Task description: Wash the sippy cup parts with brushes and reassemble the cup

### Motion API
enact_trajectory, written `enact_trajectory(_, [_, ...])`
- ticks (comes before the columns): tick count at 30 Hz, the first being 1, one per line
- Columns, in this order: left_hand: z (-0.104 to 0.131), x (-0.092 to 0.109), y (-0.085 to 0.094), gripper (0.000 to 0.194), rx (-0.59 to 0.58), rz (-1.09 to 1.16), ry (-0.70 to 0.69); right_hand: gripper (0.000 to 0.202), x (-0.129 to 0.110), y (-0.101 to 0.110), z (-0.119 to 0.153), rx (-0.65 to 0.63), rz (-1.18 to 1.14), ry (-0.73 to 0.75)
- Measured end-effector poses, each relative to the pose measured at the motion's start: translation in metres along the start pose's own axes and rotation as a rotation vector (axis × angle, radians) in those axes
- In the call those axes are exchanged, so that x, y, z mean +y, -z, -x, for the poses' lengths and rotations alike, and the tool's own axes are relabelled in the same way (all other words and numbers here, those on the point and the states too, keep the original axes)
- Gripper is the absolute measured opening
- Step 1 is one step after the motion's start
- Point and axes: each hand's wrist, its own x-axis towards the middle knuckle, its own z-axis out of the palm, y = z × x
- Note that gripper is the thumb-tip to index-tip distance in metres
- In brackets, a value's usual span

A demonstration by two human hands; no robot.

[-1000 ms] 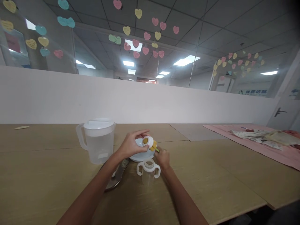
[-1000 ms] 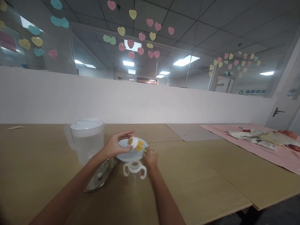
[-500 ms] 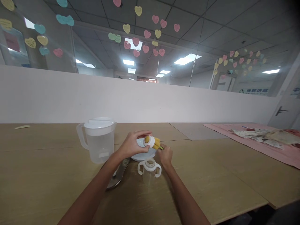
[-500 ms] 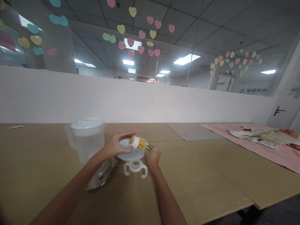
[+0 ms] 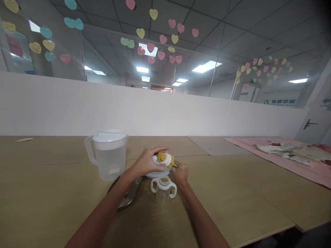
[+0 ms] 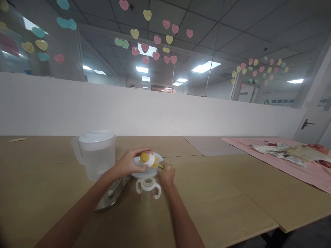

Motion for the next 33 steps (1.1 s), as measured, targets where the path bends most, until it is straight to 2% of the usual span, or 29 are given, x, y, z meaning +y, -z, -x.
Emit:
enact_trajectory(3, [0.0,0.0,-0.004,0.056,-0.001,0.032,-0.01,0.022,0.003,-0.002,-0.001,-0.015,0.055,-0.007])
enact_trajectory(6, [0.0,0.001,-0.005,0.056,0.024,0.073,-0.015,0.021,0.004,-0.007,0.002,0.012,0.058,0.078])
enact_trajectory(11, [0.0,-0.004,-0.003,0.059,0.013,0.125,-0.028,0.028,0.005,-0.008,0.005,0.167,-0.008,0.221])
enact_trajectory(14, [0.001,-0.009,-0.003,0.06,-0.05,0.161,-0.019,0.033,0.007,-0.003,0.002,0.238,0.011,0.181])
enact_trajectory(16, [0.002,-0.011,-0.005,0.06,-0.082,0.171,0.011,0.033,0.007,0.0,0.0,0.204,0.047,0.112])
enact_trajectory(19, [0.002,-0.007,-0.006,0.062,-0.083,0.189,0.042,0.023,0.004,0.0,-0.001,0.079,0.102,0.012])
enact_trajectory(22, [0.001,-0.002,-0.004,0.065,-0.051,0.179,0.028,0.019,-0.001,-0.004,0.002,0.007,0.121,0.034])
enact_trajectory(26, [0.001,0.0,0.002,0.066,-0.018,0.103,0.025,0.025,-0.005,-0.007,0.006,0.053,0.089,0.184])
enact_trajectory(28, [0.001,-0.002,0.003,0.067,-0.047,0.071,0.033,0.03,-0.004,-0.006,0.006,0.106,0.079,0.221])
enact_trajectory(33, [0.002,-0.01,0.002,0.072,-0.16,0.105,0.075,0.03,0.001,0.0,0.003,0.158,0.109,0.146])
